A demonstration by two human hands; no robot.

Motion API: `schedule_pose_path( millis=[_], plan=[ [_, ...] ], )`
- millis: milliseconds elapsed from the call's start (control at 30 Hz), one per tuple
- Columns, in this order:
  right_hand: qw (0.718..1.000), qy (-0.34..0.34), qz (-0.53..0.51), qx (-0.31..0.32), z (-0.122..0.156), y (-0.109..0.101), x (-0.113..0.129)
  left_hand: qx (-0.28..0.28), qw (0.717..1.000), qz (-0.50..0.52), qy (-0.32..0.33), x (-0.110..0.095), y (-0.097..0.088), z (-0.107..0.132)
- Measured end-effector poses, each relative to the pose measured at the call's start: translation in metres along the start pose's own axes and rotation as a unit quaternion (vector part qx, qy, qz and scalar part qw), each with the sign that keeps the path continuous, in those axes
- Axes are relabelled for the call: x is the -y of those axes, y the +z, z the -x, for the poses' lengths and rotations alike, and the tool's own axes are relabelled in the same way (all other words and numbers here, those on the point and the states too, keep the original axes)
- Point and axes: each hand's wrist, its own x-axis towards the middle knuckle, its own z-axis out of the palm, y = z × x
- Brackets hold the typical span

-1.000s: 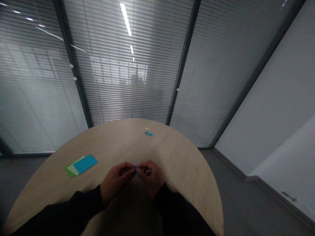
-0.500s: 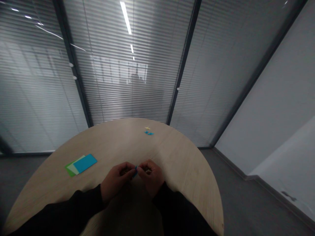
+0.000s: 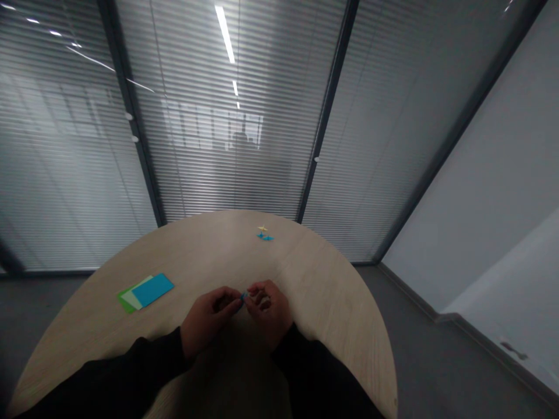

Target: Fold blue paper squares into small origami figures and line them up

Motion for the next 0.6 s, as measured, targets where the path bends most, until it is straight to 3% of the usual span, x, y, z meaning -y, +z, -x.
schedule_pose_path(
  millis=[200,433,600],
  plan=[
    [0.999,-0.014,0.035,-0.005,0.0007,-0.0022,0.0022,-0.035,0.994,-0.084,0.053,0.0028,0.0005,0.0000],
    [0.996,0.085,-0.022,0.015,0.0016,0.0031,-0.0013,-0.071,0.973,-0.178,0.130,0.0027,0.0005,0.0008],
    [0.994,0.096,-0.043,0.026,0.0006,0.0028,0.0008,-0.067,0.958,-0.222,0.171,0.0000,0.0017,0.0017]
  ],
)
